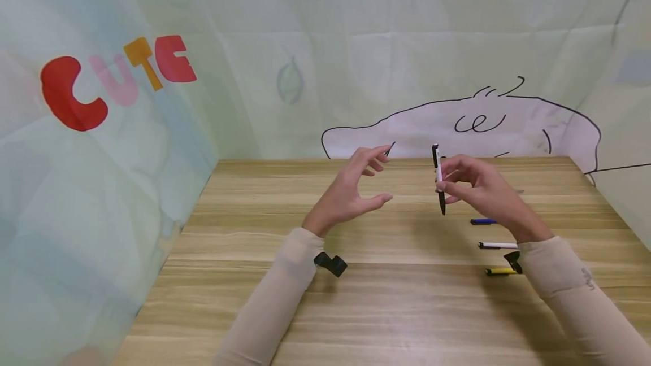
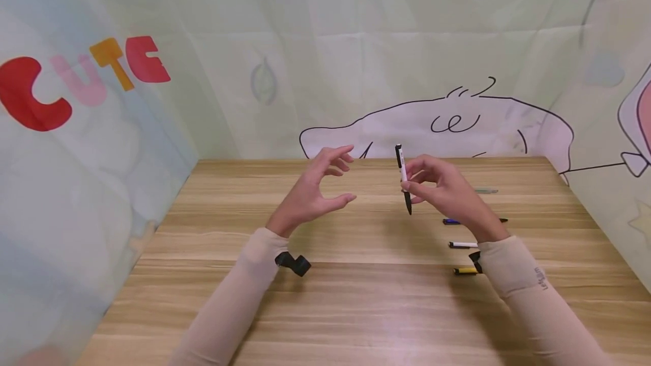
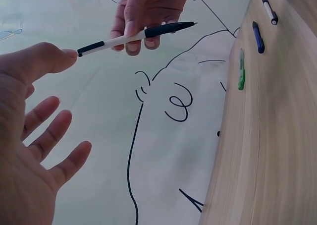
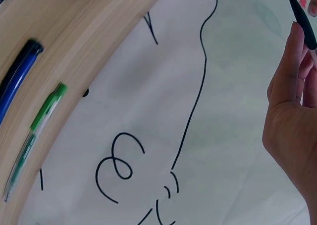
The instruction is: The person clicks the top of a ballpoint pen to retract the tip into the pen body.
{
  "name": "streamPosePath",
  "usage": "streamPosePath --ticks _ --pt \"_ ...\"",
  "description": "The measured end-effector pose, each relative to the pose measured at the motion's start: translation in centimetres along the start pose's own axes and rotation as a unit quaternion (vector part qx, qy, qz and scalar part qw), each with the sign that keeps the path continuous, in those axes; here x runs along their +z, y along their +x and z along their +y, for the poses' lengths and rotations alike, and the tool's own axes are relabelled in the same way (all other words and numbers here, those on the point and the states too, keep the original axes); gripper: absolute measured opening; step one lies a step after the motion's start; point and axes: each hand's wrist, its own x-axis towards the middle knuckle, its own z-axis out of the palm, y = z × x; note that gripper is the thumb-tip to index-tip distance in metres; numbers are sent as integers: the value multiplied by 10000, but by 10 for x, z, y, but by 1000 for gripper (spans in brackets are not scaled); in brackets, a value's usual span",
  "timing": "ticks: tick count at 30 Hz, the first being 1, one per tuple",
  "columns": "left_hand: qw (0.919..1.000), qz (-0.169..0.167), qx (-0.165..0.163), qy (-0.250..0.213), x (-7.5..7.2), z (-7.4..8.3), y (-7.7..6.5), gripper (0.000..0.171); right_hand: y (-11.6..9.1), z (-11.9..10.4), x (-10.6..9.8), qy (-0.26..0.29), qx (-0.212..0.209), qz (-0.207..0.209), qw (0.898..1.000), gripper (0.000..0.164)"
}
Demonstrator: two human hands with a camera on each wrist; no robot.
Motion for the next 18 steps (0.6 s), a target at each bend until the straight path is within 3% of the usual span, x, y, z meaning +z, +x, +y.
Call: streamPosePath --ticks 6,18 --pt "9999 -104 50 52 6 3 6 92 0 -8 9 152 -45 4 9999 27" --pt "9993 -101 109 -350 18 7 15 104 5 -21 24 550 -214 -55 9982 26"
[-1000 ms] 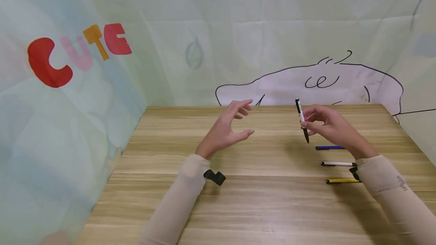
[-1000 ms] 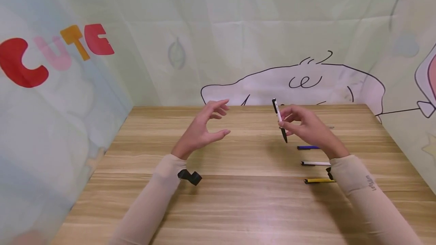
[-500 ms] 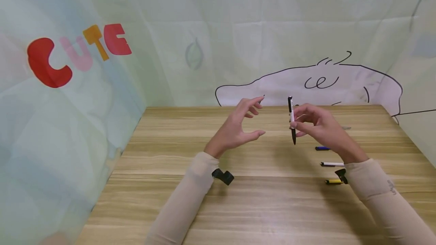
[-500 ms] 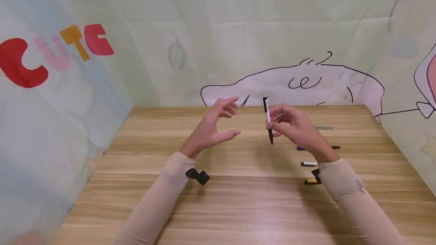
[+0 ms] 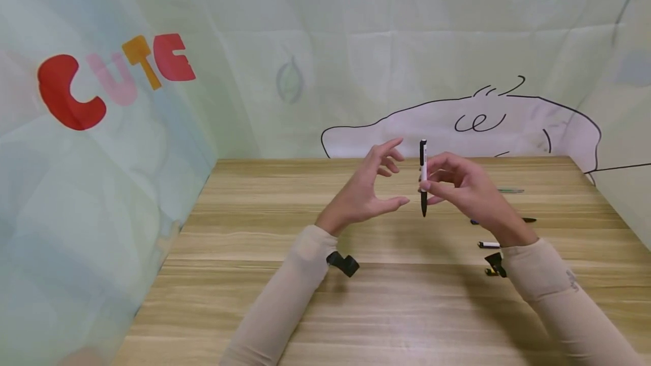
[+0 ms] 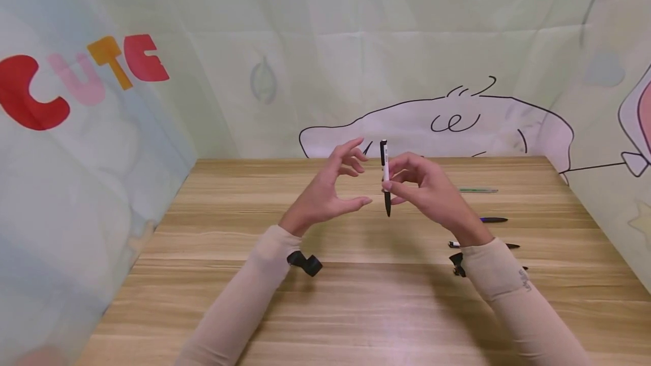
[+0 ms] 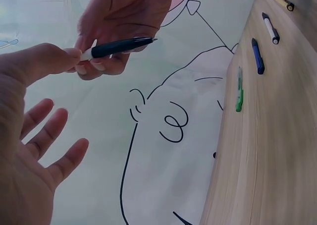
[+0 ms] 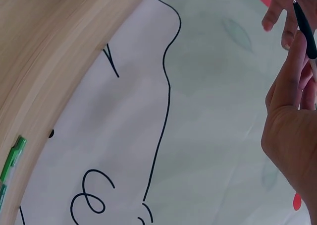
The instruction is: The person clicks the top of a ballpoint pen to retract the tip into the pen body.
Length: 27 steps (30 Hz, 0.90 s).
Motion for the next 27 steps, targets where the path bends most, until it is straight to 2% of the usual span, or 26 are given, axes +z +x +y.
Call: streamPosePath --ticks 7,14,27 --pt "9998 -34 112 -172 5 2 4 109 3 -5 10 134 -7 19 9999 27" --pt "9998 -105 148 10 8 1 6 113 5 -8 16 286 -12 -19 9996 25" --pt "9997 -205 142 -9 9 3 10 114 5 -12 21 239 -73 109 9996 24"
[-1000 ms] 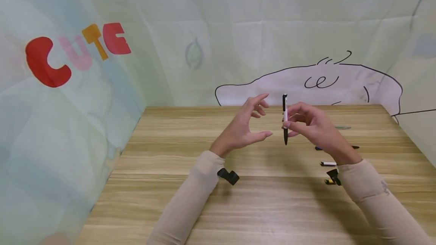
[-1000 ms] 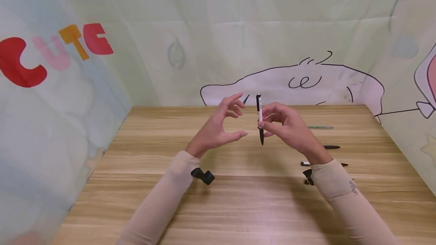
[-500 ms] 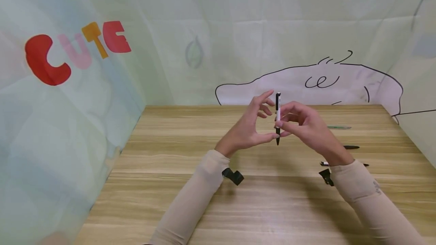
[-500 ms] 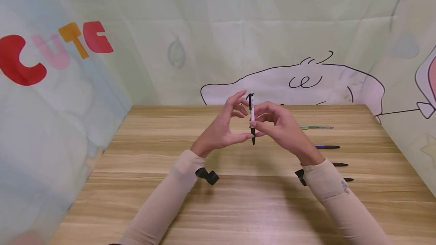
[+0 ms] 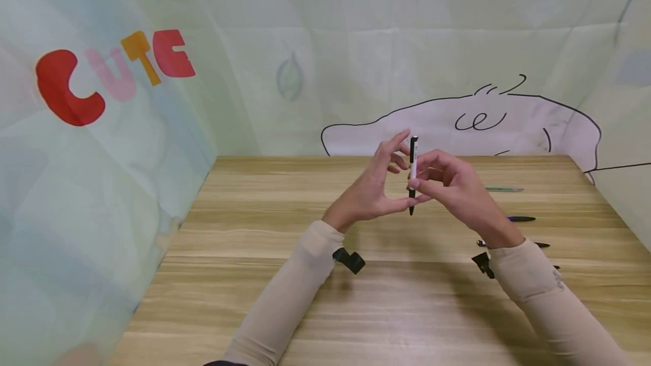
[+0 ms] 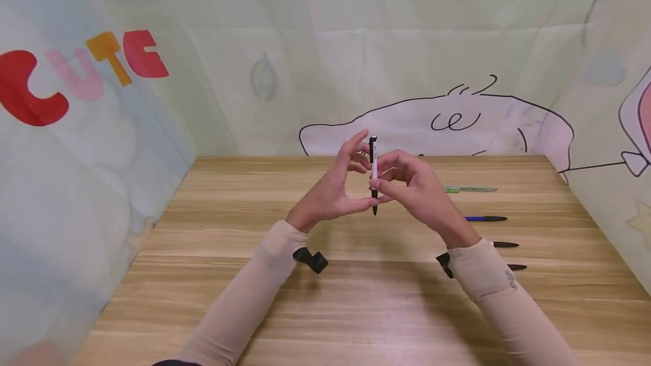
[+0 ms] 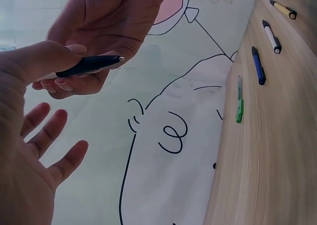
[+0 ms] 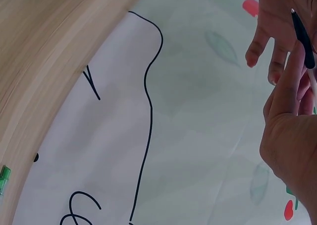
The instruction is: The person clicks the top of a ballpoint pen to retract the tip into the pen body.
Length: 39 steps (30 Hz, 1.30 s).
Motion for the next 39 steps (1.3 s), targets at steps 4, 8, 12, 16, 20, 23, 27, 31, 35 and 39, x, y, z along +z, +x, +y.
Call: streamPosePath --ticks 4,8,12,16,20,23,27,31,35,39 --pt "10000 -37 52 41 1 1 1 113 -1 0 0 20 -22 14 10000 22" --pt "9999 -49 122 86 2 1 2 110 -2 0 0 48 -51 21 10000 22" --pt "9999 -28 141 6 1 1 2 109 -1 0 1 75 -129 36 9999 21" --pt "9999 -21 152 -60 0 1 2 109 -1 1 1 73 -230 46 9997 20" --pt "9998 -44 174 -58 -1 1 2 109 0 2 2 100 -324 60 9994 19" --pt "9998 -58 175 -66 -1 1 2 109 0 3 3 121 -363 72 9992 19" --pt "9998 -59 196 -74 -1 1 2 108 0 3 3 174 -406 78 9990 19" --pt "9997 -47 212 -76 -1 1 2 108 0 3 3 270 -446 81 9986 19" --pt "9998 -54 198 -83 -2 1 3 108 0 4 2 307 -465 84 9984 19" --pt "9998 -76 176 -76 -1 1 4 109 0 3 2 276 -489 99 9984 19"
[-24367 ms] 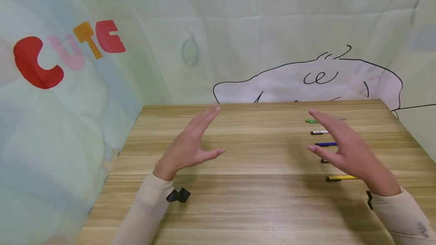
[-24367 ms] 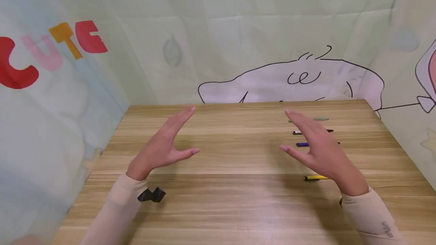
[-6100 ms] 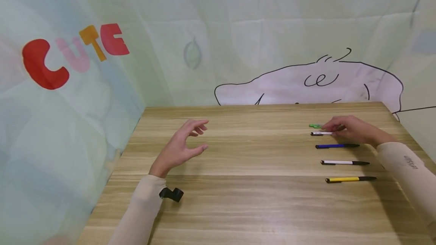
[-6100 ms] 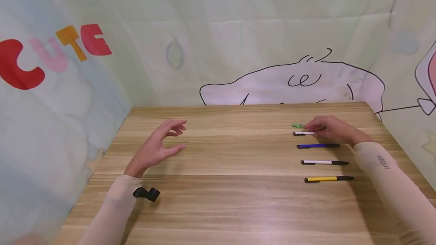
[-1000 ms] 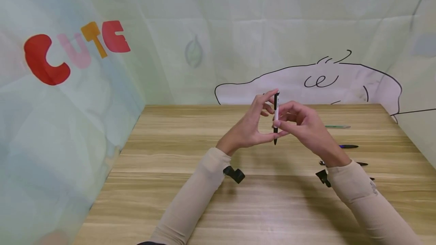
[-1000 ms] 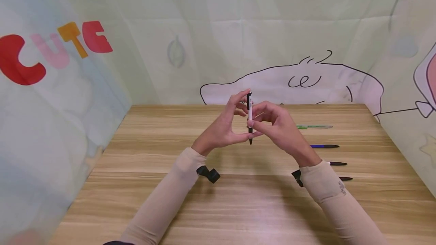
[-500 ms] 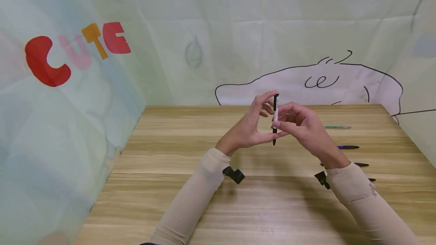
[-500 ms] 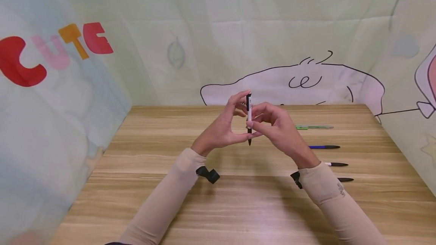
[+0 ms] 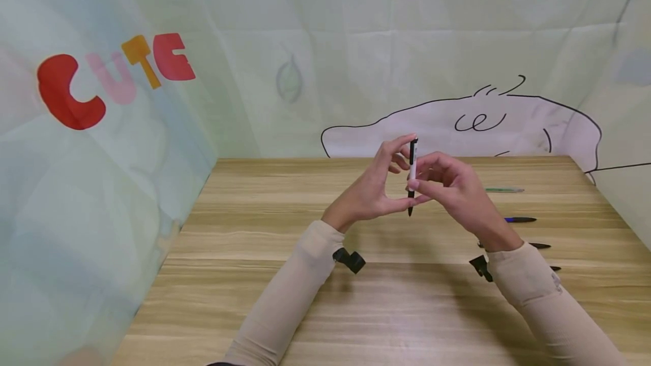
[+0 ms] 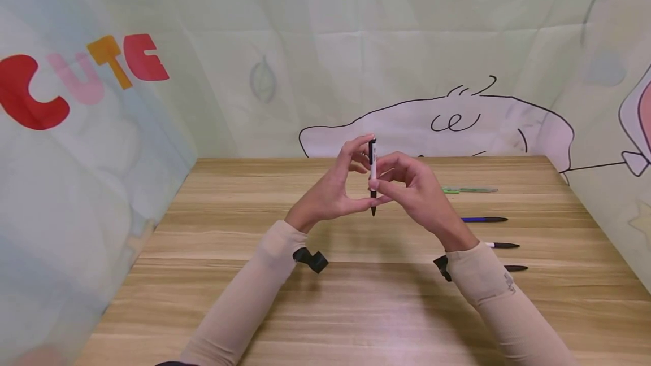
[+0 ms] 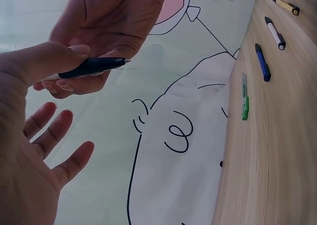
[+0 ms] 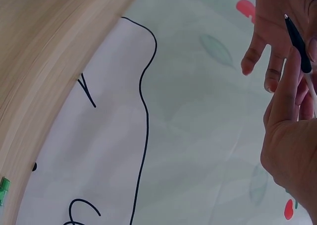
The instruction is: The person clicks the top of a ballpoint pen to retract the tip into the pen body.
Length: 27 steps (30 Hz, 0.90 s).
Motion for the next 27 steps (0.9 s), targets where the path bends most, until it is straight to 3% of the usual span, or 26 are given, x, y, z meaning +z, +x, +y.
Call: streamPosePath --ticks 11,17,27 --pt "10000 -12 -51 51 0 1 1 108 0 -1 0 -153 87 74 9998 21" --pt "9999 -58 -87 58 -4 2 0 110 0 -4 -3 -93 404 -70 9991 22" --pt "9988 8 -425 244 -22 -3 -20 99 -5 -7 -24 -470 694 -37 9965 24"
